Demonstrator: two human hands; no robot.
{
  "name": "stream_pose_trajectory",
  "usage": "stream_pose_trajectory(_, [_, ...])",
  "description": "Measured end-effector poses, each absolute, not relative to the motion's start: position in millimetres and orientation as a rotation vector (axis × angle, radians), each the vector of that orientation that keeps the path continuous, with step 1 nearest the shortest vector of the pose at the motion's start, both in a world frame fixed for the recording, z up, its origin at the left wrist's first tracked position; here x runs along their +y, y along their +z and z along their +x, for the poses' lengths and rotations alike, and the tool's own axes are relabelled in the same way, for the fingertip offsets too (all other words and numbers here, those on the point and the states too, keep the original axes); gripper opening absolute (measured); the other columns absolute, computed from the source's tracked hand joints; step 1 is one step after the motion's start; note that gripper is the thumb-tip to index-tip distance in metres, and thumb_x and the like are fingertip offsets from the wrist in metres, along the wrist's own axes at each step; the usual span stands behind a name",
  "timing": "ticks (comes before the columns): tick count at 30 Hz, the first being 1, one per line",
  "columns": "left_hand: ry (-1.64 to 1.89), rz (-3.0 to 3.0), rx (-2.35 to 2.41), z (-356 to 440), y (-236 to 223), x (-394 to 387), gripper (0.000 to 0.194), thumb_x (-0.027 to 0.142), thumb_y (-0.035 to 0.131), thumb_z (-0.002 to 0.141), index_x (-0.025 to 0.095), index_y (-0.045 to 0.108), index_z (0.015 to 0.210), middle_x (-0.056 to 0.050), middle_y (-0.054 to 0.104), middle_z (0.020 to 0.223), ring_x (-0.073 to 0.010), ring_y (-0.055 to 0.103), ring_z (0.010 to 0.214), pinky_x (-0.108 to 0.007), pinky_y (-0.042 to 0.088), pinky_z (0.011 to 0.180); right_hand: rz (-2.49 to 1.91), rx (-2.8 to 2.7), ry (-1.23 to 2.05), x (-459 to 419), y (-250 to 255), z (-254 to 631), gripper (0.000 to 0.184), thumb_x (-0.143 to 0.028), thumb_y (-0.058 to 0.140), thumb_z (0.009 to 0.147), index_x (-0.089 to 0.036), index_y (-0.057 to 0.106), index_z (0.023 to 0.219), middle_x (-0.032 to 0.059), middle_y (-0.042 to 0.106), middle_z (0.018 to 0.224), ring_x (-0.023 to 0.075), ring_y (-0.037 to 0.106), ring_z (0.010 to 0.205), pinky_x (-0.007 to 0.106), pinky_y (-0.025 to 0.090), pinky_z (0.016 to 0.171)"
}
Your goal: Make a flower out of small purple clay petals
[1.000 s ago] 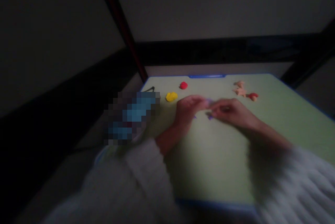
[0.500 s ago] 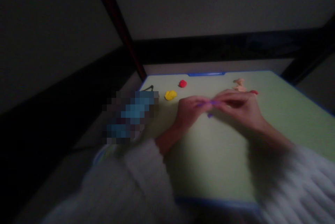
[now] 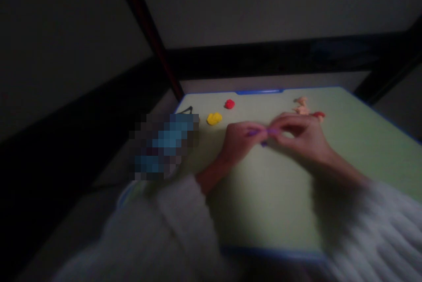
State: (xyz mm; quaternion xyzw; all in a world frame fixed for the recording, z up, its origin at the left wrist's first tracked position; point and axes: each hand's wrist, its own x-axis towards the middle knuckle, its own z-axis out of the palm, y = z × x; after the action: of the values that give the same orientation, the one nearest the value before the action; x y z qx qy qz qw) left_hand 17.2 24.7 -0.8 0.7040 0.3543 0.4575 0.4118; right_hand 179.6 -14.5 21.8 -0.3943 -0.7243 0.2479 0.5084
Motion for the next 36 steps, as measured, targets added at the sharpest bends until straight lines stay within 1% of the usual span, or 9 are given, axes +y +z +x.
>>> stream_pose_trajectory(11, [1.131,1.595,0.859,20,-1,22,0.006,0.016,0.070,0.059,0.015,0.070,0.066,-0.003,0.069,0.064,-0.0142,0.064,0.062,-0.023,0.050,0.058,-1.039,-1.614,0.633,-16,15,171,0.009,-0.009,0.064,0.063,-0.018,0.063,0.065,0.0002,0.064,0.065,0.0135,0.059,0.062,0.025,0.049,0.060])
stream_pose_trajectory(15, [1.138,1.536,0.835,20,-2,23,0.006,0.018,0.070,0.060,0.015,0.069,0.066,-0.003,0.069,0.064,-0.0141,0.064,0.062,-0.024,0.050,0.059,-1.060,-1.441,0.722,-12,10,167,0.008,-0.013,0.067,0.061,-0.019,0.062,0.061,-0.0009,0.062,0.060,0.0114,0.056,0.053,0.024,0.049,0.052])
stream_pose_trajectory(20, [1.202,1.389,0.820,21,-3,26,0.009,0.021,0.070,0.062,0.014,0.068,0.067,-0.003,0.069,0.062,-0.0124,0.064,0.059,-0.024,0.050,0.059,-1.069,-1.252,0.738,5,5,183,0.015,-0.030,0.054,0.074,-0.022,0.055,0.062,-0.0012,0.061,0.065,0.0095,0.057,0.055,0.023,0.051,0.056])
stream_pose_trajectory(22, [1.234,1.351,0.820,20,-4,28,0.010,0.022,0.070,0.063,0.014,0.068,0.070,-0.003,0.069,0.065,-0.0113,0.063,0.060,-0.023,0.050,0.061,-1.108,-1.244,0.709,8,5,190,0.014,-0.031,0.053,0.076,-0.021,0.057,0.067,-0.0004,0.062,0.067,0.0098,0.058,0.057,0.023,0.051,0.058])
stream_pose_trajectory(25, [1.281,1.315,0.823,19,-6,31,0.016,0.024,0.071,0.063,0.015,0.068,0.076,-0.003,0.070,0.070,-0.0106,0.063,0.062,-0.022,0.049,0.061,-1.198,-1.347,0.690,7,4,191,0.010,-0.028,0.065,0.069,-0.018,0.063,0.071,0.0015,0.064,0.066,0.0123,0.058,0.058,0.025,0.049,0.056])
stream_pose_trajectory(28, [1.328,1.303,0.840,18,-6,33,0.015,0.024,0.071,0.063,0.015,0.068,0.075,-0.002,0.069,0.069,-0.0094,0.061,0.059,-0.021,0.047,0.058,-1.262,-1.529,0.701,3,3,186,0.014,-0.028,0.070,0.064,-0.015,0.068,0.069,0.0040,0.066,0.063,0.0152,0.058,0.056,0.027,0.047,0.053])
stream_pose_trajectory(32, [1.342,1.307,0.859,18,-6,33,0.011,0.022,0.071,0.062,0.016,0.070,0.070,-0.003,0.070,0.071,-0.0111,0.062,0.065,-0.023,0.048,0.064,-1.274,-1.709,0.687,3,1,185,0.011,-0.026,0.071,0.062,-0.015,0.071,0.063,0.0074,0.069,0.070,0.0197,0.062,0.065,0.030,0.047,0.061])
stream_pose_trajectory(34, [1.324,1.315,0.855,18,-6,32,0.012,0.023,0.070,0.063,0.016,0.071,0.073,-0.005,0.071,0.075,-0.0130,0.064,0.070,-0.025,0.049,0.067,-1.277,-1.739,0.673,4,2,186,0.010,-0.025,0.071,0.064,-0.015,0.071,0.064,0.0077,0.070,0.072,0.0203,0.062,0.067,0.031,0.048,0.064])
stream_pose_trajectory(36, [1.304,1.320,0.849,18,-6,31,0.016,0.025,0.070,0.064,0.016,0.072,0.077,-0.006,0.072,0.077,-0.0139,0.065,0.071,-0.025,0.050,0.068,-1.291,-1.713,0.648,4,4,188,0.015,-0.028,0.065,0.071,-0.015,0.072,0.069,0.0076,0.070,0.072,0.0202,0.063,0.068,0.032,0.049,0.064])
